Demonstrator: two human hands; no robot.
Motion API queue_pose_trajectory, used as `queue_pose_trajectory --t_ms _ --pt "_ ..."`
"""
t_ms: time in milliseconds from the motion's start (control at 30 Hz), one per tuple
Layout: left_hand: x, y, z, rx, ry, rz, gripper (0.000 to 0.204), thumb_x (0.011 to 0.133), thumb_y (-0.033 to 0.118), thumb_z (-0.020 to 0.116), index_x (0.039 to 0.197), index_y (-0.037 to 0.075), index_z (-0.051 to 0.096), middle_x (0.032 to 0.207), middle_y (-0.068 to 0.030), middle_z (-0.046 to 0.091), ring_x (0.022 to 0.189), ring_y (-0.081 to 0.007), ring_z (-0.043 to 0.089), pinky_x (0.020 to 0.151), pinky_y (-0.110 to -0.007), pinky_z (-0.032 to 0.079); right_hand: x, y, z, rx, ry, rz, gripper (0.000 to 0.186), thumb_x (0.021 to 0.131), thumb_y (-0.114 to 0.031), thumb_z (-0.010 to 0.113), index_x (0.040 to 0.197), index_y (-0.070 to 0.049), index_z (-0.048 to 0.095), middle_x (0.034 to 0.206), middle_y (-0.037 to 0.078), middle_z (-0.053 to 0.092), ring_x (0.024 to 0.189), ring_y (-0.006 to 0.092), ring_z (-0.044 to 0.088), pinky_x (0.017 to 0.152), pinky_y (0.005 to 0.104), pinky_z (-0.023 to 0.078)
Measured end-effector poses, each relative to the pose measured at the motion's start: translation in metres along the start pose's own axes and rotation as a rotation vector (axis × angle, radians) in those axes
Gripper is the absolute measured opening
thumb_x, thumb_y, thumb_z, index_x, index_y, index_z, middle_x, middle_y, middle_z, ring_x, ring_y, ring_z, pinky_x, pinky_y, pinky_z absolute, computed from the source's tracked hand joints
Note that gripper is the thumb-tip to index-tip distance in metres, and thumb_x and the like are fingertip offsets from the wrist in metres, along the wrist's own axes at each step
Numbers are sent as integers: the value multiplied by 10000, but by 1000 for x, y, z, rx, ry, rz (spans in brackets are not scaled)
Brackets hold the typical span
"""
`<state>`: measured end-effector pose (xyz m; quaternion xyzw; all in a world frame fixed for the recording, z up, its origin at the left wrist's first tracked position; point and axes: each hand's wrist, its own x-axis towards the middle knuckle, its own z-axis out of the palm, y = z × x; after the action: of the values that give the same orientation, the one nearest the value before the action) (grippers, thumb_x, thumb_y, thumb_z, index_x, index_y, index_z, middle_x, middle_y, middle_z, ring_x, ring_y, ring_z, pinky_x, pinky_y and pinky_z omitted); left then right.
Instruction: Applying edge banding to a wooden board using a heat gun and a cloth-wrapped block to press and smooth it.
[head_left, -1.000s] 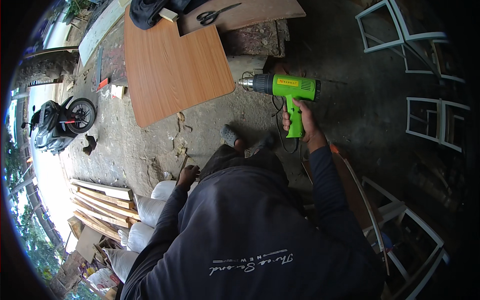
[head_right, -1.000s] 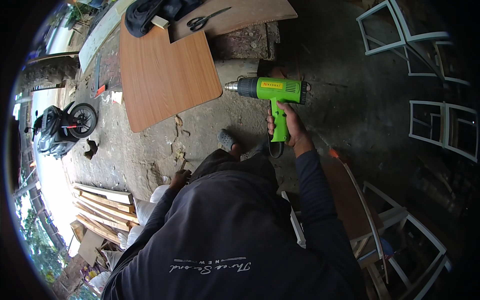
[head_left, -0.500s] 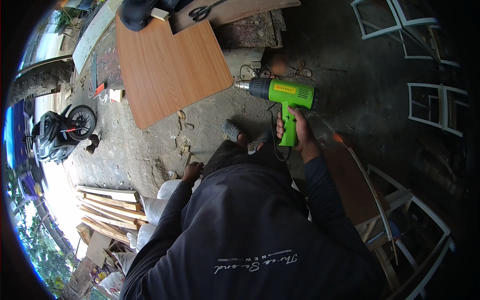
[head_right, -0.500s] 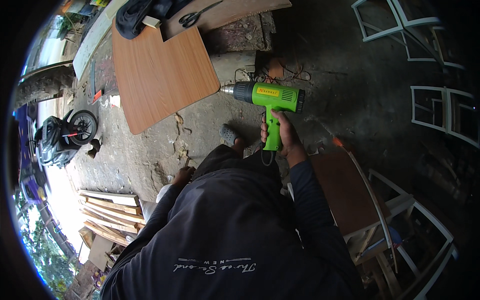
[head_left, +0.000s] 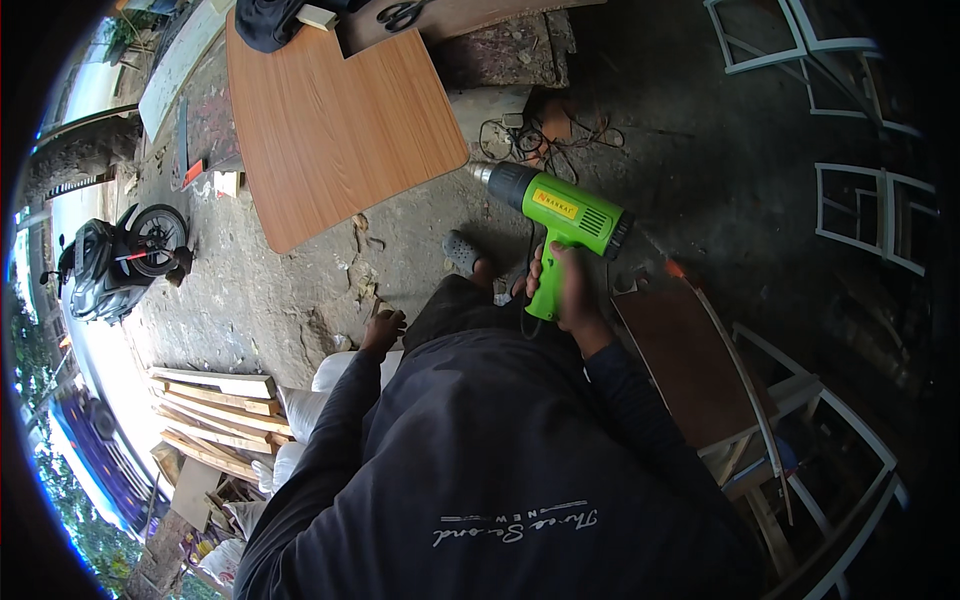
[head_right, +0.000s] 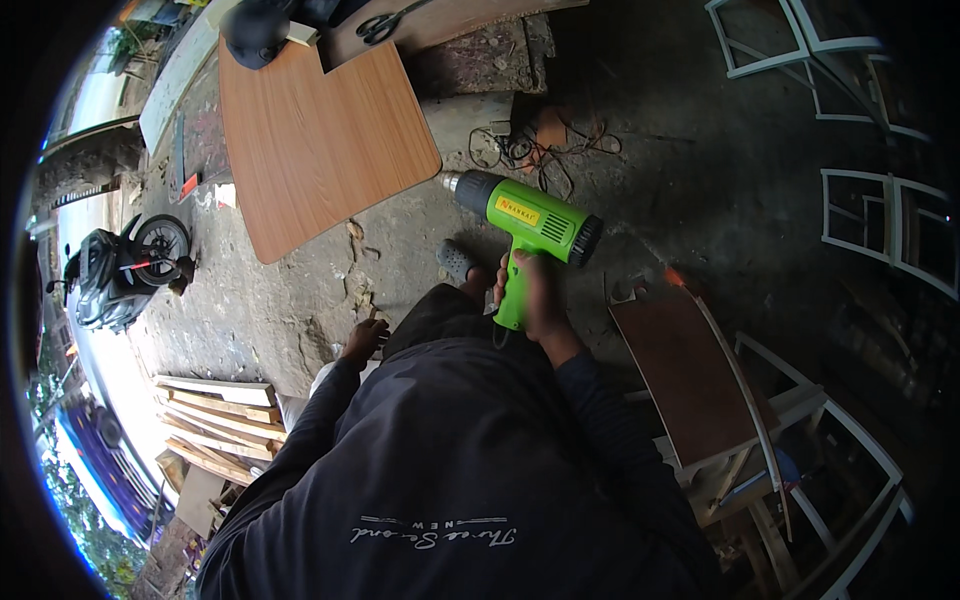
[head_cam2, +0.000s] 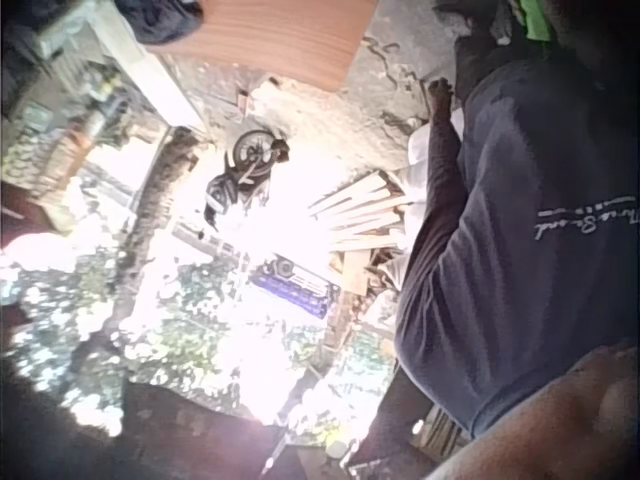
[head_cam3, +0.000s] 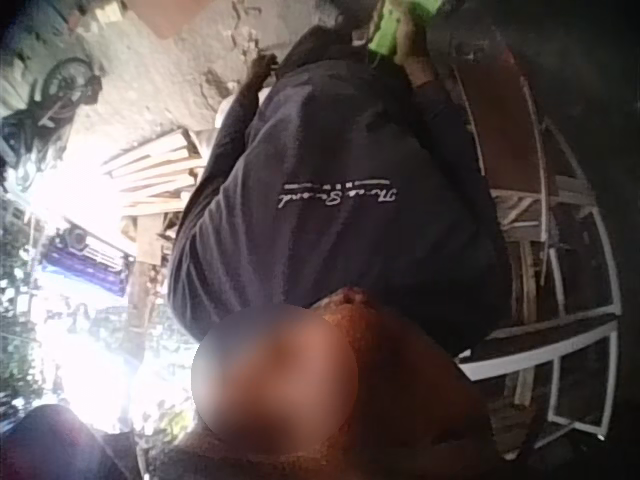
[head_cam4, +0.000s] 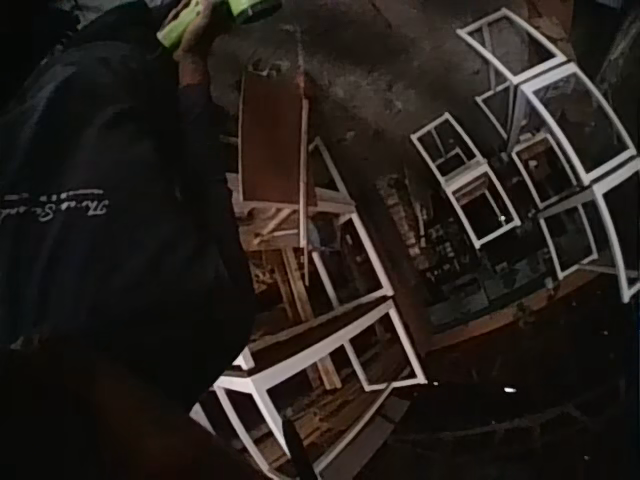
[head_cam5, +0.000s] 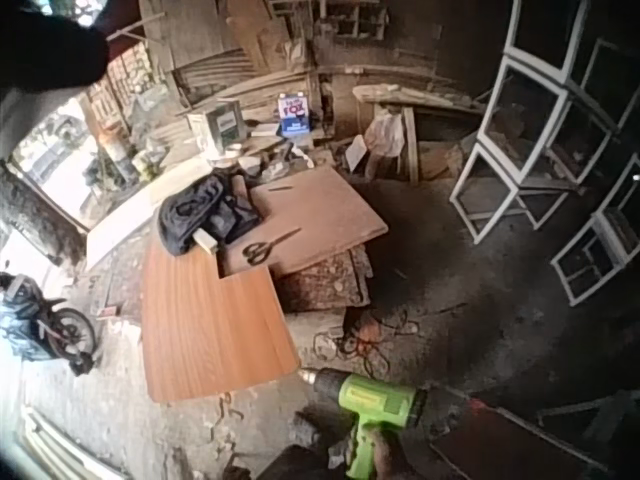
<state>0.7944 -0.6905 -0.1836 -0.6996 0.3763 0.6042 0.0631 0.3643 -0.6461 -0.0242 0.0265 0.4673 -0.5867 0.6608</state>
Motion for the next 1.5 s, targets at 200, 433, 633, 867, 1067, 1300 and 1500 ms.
queue_pose_trajectory --t_ms 200,433,633,867,1067,1300,1500 --pt "-1 -15 -1 -22 -46 -48 471 1033 327 622 1228 -94 697 1063 -180 766 937 -252 732 814 -375 579 14 5 4 21 55 -97 364 1039 -418 585 1081 -57 560 821 73 601 665 203 627 652 382 551" --pt "6 -9 -6 14 -25 -5 469 1040 360 615 1223 -64 697 1055 -169 767 901 -242 722 789 -379 568 2 8 1 -81 20 -87 341 1041 -375 578 1061 -35 588 809 83 612 645 211 636 634 379 555" --pt "13 -7 -8 43 -23 30 459 1038 400 604 1219 -10 704 1044 -135 765 851 -227 706 743 -378 545 -5 13 1 -133 32 -107 342 1029 -360 609 1037 -18 617 793 90 626 629 210 645 619 348 546" --pt "12 -5 -11 49 -36 48 455 1046 415 610 1212 3 705 1038 -118 768 841 -216 709 728 -371 544 43 -36 -10 -73 17 2 362 1015 -423 634 1026 -61 612 790 50 613 648 183 627 614 346 543" --pt "8 -6 -16 21 20 28 464 1025 383 631 1175 -48 716 991 -132 763 832 -222 719 727 -365 552 47 -53 -30 -60 -37 109 418 1020 -496 608 1056 -80 585 799 36 596 664 166 602 648 338 520" --pt "5 -6 -19 109 -8 -6 473 1061 463 603 1176 17 712 1011 -95 767 834 -191 711 731 -353 542 17 -8 -40 65 -70 160 431 1022 -502 592 1069 -74 582 799 40 602 661 166 610 659 347 530" --pt "6 9 -11 115 -43 8 489 1059 469 602 1187 9 705 1041 -104 766 882 -201 711 760 -363 545 8 26 -29 181 -103 169 436 1023 -517 583 1065 -83 572 795 37 595 663 172 611 662 351 527"
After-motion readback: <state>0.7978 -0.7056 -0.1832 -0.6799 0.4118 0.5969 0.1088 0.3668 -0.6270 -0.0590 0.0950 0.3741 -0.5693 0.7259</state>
